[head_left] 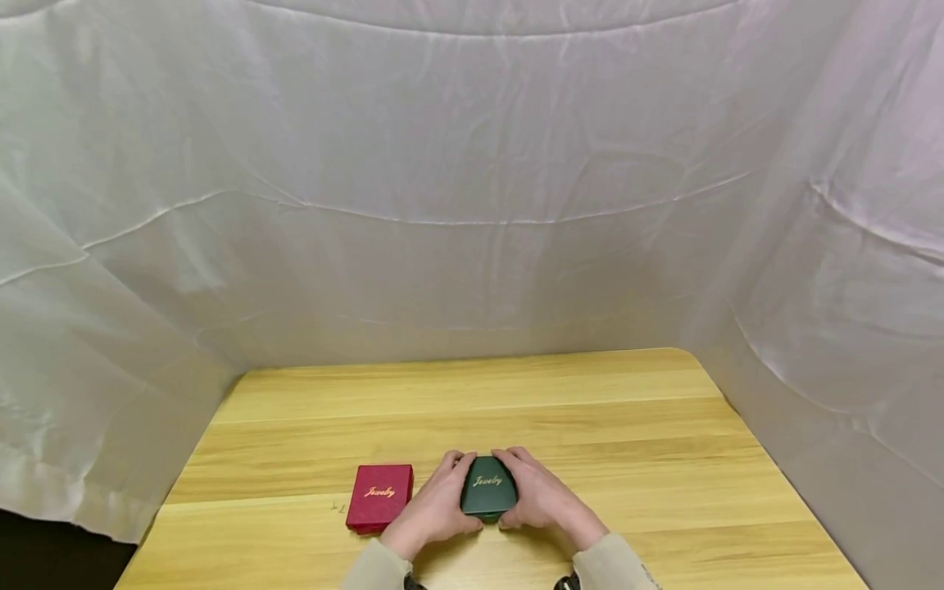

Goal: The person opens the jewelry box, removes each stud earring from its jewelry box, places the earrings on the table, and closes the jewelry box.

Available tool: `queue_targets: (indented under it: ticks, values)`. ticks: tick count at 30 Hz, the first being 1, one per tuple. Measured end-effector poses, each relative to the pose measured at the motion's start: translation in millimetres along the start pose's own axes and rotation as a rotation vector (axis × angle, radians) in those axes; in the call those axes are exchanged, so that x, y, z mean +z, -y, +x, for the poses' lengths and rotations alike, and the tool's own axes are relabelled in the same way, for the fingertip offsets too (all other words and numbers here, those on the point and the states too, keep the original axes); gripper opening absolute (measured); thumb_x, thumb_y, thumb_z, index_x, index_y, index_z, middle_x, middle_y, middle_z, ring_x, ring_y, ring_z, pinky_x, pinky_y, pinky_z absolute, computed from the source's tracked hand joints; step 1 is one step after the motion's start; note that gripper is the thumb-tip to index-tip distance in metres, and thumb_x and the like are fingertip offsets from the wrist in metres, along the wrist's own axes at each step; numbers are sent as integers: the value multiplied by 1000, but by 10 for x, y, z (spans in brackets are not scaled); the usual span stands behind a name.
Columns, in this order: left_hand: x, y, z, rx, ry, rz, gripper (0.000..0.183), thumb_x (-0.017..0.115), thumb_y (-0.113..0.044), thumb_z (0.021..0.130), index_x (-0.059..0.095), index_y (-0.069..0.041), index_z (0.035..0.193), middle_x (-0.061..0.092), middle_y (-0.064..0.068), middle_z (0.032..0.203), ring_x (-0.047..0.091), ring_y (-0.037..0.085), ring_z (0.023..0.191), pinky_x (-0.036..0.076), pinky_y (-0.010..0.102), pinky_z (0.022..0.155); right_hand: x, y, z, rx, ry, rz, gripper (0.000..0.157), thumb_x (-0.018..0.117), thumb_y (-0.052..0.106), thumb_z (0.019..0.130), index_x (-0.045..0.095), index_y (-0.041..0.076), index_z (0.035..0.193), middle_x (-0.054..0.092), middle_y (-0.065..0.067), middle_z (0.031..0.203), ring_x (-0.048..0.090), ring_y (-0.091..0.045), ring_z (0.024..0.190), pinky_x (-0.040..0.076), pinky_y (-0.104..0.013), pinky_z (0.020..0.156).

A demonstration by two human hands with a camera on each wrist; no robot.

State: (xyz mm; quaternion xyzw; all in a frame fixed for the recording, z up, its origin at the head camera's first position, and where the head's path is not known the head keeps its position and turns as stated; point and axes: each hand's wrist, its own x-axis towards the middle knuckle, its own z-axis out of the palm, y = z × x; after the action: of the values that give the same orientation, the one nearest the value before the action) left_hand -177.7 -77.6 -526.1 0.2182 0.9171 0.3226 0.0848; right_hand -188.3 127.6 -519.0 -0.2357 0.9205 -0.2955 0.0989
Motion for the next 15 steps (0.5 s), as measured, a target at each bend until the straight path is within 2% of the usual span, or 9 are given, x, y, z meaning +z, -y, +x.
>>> queue_targets:
  ticks: [15]
  values:
    - [-36, 24, -49, 10, 20, 62, 97, 88, -9, 63, 39, 0, 146, 43, 12, 135, 50, 25, 115, 49, 40, 94, 12, 26, 20, -14, 3, -21, 96, 93, 20, 58, 47, 1, 141, 51, -7, 127, 55, -26, 109, 48, -44, 92]
